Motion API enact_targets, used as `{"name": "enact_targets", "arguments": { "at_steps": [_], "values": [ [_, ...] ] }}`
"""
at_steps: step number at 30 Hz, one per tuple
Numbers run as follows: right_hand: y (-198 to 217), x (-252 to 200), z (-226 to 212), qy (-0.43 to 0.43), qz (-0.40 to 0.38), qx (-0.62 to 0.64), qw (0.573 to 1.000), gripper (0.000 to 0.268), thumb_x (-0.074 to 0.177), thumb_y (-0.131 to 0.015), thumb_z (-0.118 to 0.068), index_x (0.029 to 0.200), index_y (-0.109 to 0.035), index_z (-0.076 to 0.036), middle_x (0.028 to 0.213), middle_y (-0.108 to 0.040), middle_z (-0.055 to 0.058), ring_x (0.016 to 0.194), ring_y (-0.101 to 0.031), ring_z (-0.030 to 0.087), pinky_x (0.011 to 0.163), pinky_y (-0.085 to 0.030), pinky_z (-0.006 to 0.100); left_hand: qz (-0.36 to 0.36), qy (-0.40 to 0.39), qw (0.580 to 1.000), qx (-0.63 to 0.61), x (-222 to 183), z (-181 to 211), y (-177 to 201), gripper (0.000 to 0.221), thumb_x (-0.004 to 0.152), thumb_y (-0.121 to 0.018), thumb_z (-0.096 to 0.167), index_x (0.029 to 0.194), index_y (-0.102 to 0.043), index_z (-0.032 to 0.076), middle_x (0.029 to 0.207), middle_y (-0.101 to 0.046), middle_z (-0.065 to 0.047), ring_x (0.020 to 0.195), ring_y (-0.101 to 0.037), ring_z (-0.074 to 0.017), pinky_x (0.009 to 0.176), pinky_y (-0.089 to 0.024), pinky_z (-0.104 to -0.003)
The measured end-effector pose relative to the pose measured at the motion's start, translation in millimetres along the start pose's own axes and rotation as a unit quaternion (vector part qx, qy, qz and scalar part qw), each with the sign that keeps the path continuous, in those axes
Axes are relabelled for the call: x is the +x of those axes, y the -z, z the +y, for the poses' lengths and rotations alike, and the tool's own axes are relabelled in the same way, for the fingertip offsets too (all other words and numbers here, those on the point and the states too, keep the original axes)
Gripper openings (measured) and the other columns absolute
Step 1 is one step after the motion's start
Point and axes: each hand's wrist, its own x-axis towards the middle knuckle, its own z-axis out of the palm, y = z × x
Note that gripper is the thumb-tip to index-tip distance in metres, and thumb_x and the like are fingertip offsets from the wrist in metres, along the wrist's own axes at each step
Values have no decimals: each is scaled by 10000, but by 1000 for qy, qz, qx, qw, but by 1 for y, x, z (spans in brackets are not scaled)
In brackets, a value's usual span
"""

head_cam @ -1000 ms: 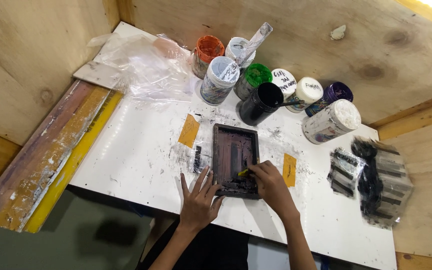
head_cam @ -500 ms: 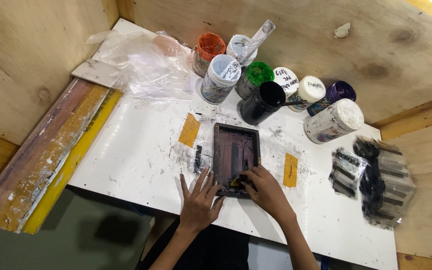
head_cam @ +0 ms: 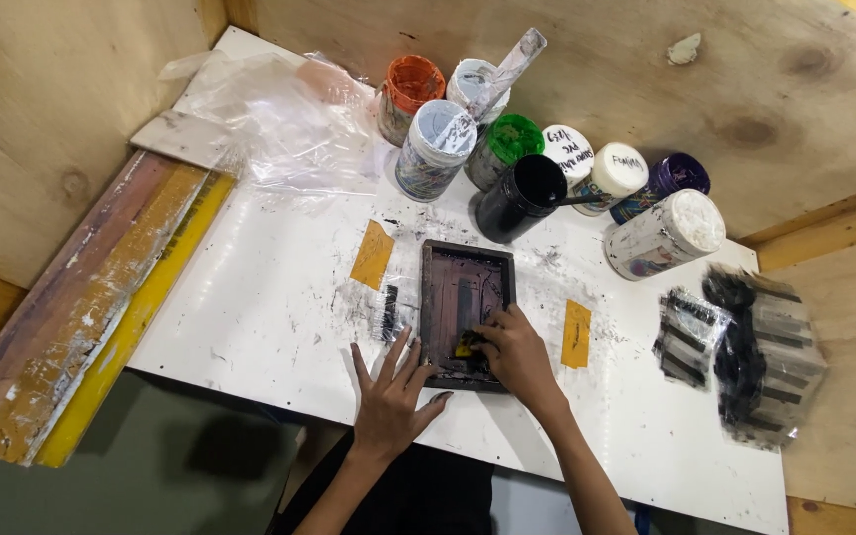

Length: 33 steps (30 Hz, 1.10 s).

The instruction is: Applying and spreading ink on a screen printing frame using a small scraper tool.

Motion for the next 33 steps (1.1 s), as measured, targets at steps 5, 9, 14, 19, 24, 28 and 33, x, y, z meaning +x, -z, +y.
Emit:
{"name": "enact_targets", "arguments": {
  "at_steps": [5, 9, 14, 19, 24, 28, 33],
  "values": [
    [0, 22, 6, -26, -30, 4, 999, 357, 828, -785, -116, 1183, -771, -82, 1060, -694, 66, 1007, -544, 267, 618, -556, 421, 1, 8, 1000, -13, 0, 0, -3, 423, 789, -850, 464, 1076, -720, 182, 1433, -610, -131, 1488, -379, -292, 1129, -77, -818],
    [0, 43, 11, -50, -35, 16, 998, 378, 840, -796, -147, 1208, -751, -74, 1022, -716, 68, 969, -525, 250, 663, -555, 379, -3, 14, 1000, -11, 1, 1, -3, 386, 817, -828, 461, 1072, -713, 195, 1434, -611, -128, 1486, -382, -297, 1127, -86, -823],
    [-2, 67, 19, -51, -9, -32, 998, 349, 830, -802, -155, 1177, -784, -116, 976, -708, 41, 963, -497, 280, 574, -528, 426, -1, 12, 1000, -17, 2, 1, -1, 359, 831, -821, 450, 1050, -713, 187, 1411, -628, -121, 1485, -384, -291, 1128, -81, -816],
    [-6, 81, 27, -66, 6, -39, 997, 325, 844, -774, -174, 1166, -796, -134, 991, -686, -8, 1041, -502, 290, 609, -515, 465, -3, 13, 1000, -15, 1, 1, -2, 359, 829, -823, 451, 1049, -713, 189, 1410, -628, -124, 1487, -380, -285, 1127, -84, -819],
    [-15, 88, 33, -45, 75, -67, 994, 292, 838, -794, -196, 1125, -816, -147, 969, -691, -30, 980, -509, 270, 488, -489, 447, -2, 0, 1000, 6, 0, 0, -3, 381, 814, -831, 456, 1064, -701, 199, 1397, -640, -100, 1494, -371, -280, 1127, -88, -820],
    [-10, 85, 34, -50, 107, -56, 991, 276, 846, -786, -175, 1119, -812, -137, 965, -690, -24, 970, -527, 267, 504, -498, 456, -12, -4, 1000, 3, -3, -1, -7, 414, 798, -843, 412, 1128, -701, 206, 1467, -585, -114, 1494, -359, -334, 1121, -96, -830],
    [7, 51, 31, -101, 203, 117, 967, 223, 924, -736, -211, 1109, -784, -95, 1029, -765, 53, 953, -621, 246, 864, -480, 401, -1, -5, 1000, -16, -6, -3, -12, 397, 836, -820, 400, 1160, -681, 217, 1413, -629, -115, 1445, -426, -393, 1134, -106, -804]
  ]
}}
